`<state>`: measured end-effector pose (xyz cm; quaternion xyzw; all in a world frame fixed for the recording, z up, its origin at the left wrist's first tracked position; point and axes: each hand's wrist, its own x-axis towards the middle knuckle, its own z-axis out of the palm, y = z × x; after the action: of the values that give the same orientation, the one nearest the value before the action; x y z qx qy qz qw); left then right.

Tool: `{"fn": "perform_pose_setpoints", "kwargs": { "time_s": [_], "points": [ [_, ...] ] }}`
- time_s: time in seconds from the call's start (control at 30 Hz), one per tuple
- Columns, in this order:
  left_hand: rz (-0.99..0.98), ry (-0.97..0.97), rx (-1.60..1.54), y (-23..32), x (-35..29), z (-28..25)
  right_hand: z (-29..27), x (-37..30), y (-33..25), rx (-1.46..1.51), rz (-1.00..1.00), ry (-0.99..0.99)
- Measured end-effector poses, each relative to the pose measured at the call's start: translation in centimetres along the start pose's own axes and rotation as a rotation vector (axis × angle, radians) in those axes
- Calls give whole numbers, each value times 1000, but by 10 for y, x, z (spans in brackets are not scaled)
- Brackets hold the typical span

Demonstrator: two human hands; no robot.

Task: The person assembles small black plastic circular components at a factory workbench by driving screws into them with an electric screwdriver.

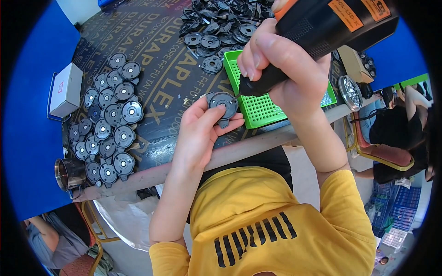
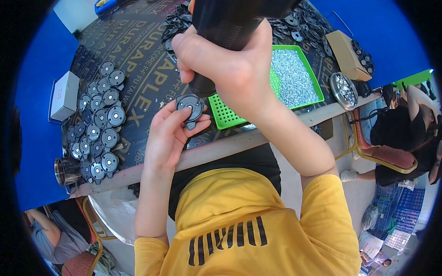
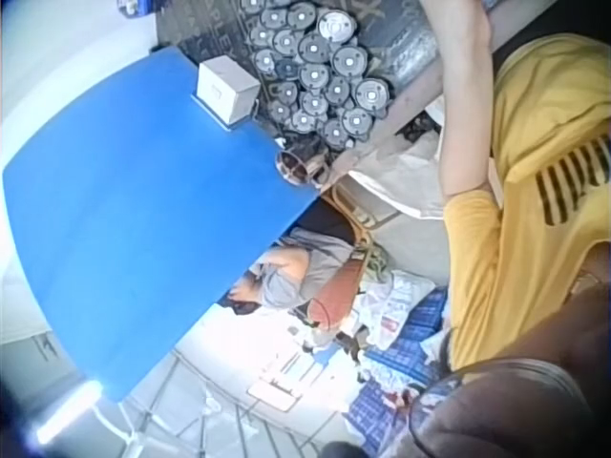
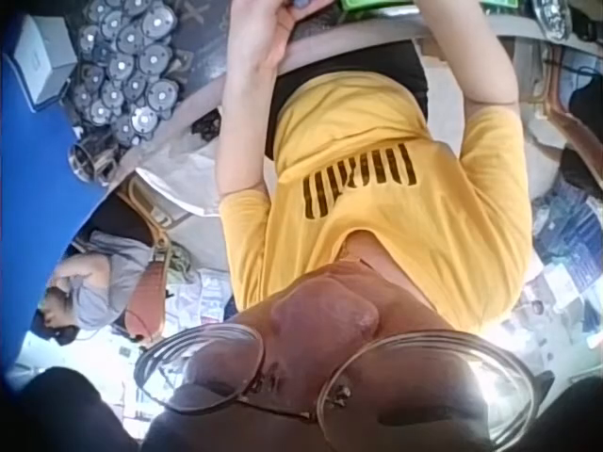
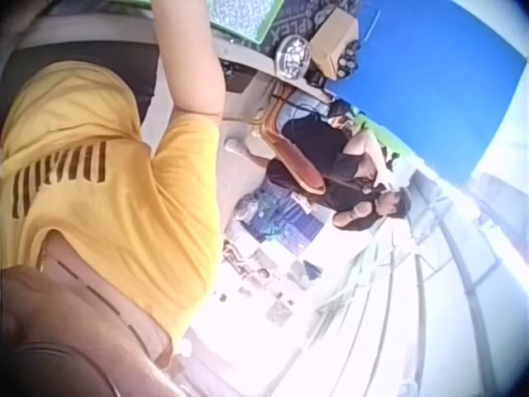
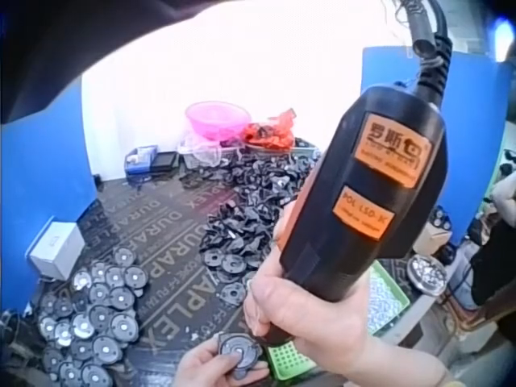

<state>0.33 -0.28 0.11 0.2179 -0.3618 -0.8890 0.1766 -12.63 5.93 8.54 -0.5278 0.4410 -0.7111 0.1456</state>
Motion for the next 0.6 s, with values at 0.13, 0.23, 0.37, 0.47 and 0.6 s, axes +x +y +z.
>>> {"fn": "perform_pose_setpoints", "kwargs": {
  "time_s": [0.13, 0.23, 0.37, 0.47, 0.6],
  "points": [
    [-7, -11, 8, -2, 2, -1, 4, -1, 3, 193, 0, 55],
    [-13, -5, 6, -1, 1, 0, 7, -4, 2, 140, 18, 28],
    [-8, -6, 4, -1, 1, 1, 4, -3, -3, -45, -40, -149],
    [-9, 0, 2, -1, 2, 1, 5, -4, -6, -22, -14, -123],
    [-9, -12, -2, -1, 2, 1, 4, -5, -5, -13, -39, -153]
  ]
}}
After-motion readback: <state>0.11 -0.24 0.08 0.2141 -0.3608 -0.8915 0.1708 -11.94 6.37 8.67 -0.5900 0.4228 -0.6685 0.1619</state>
